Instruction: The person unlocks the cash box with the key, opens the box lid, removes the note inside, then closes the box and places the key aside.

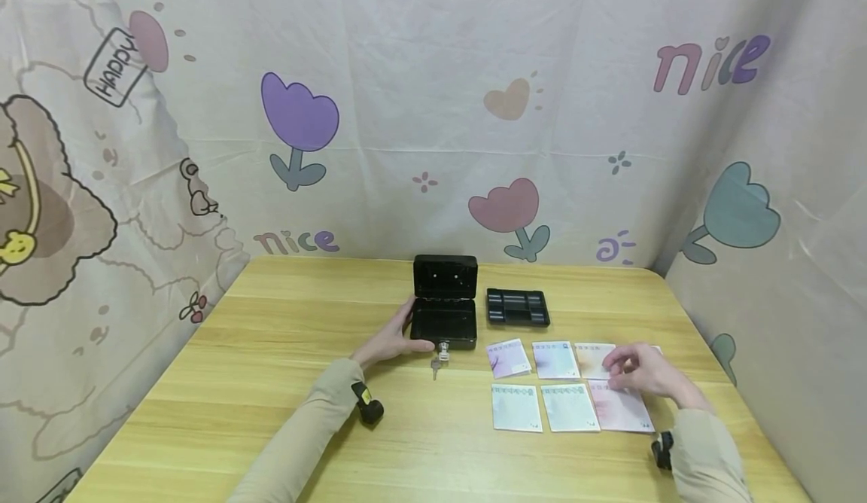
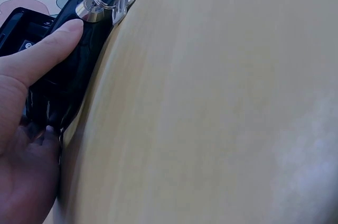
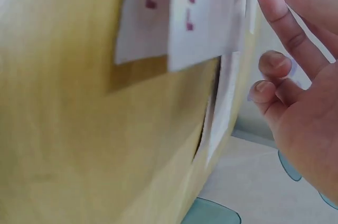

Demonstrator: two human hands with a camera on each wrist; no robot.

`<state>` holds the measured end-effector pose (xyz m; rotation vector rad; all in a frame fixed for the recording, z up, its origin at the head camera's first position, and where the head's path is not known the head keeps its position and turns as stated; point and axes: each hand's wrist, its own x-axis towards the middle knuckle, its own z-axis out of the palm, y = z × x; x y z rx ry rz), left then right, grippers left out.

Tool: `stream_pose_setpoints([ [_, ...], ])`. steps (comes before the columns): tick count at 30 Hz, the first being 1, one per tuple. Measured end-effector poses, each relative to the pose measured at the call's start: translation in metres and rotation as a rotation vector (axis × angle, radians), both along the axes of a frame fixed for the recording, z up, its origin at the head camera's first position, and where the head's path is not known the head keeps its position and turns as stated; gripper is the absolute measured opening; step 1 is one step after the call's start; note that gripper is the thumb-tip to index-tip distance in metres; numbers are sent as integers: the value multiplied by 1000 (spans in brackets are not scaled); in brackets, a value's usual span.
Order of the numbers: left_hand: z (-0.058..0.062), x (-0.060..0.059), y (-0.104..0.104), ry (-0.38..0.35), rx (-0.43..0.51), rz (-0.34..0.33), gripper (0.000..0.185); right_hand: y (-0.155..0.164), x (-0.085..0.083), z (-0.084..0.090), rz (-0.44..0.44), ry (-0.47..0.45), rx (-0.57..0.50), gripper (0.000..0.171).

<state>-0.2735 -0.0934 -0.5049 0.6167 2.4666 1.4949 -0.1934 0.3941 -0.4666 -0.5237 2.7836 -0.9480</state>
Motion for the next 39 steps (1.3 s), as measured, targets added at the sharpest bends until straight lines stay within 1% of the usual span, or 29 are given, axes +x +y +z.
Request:
stream_pose_setpoints([
  [4, 0, 0, 0, -2, -2, -2, 120, -1, -1, 1, -37, 155, 6, 23],
  [6, 0, 1, 0, -3, 1, -2, 119, -4, -2, 3, -63, 217, 12, 24],
  [8, 0, 1, 0, -11, 2, 1, 119, -9, -3, 6, -91, 257, 13, 27],
  [13, -1, 0, 0, -8, 5, 1, 120, -25, -8, 19, -142, 294, -24, 34],
  [18, -2, 0, 0, 1, -5, 3, 120, -39, -14, 30, -172, 303, -64, 40],
  [22, -2, 0, 0, 0, -9, 2, 120, -51, -18, 34, -163, 310, -117, 44],
  [25, -3, -1, 0, -6, -19, 3, 121, -59, -21, 36, -149, 282, -149, 47],
  [29, -4, -1, -1, -30, -26, 10, 122, -70, -28, 37, -145, 232, -162, 50],
  [31, -4, -1, -1, -37, -21, 11, 123, -75, -32, 37, -135, 221, -164, 50],
  [39, -6, -2, -1, -16, -21, 17, 123, -94, -50, 37, -98, 176, -175, 48],
])
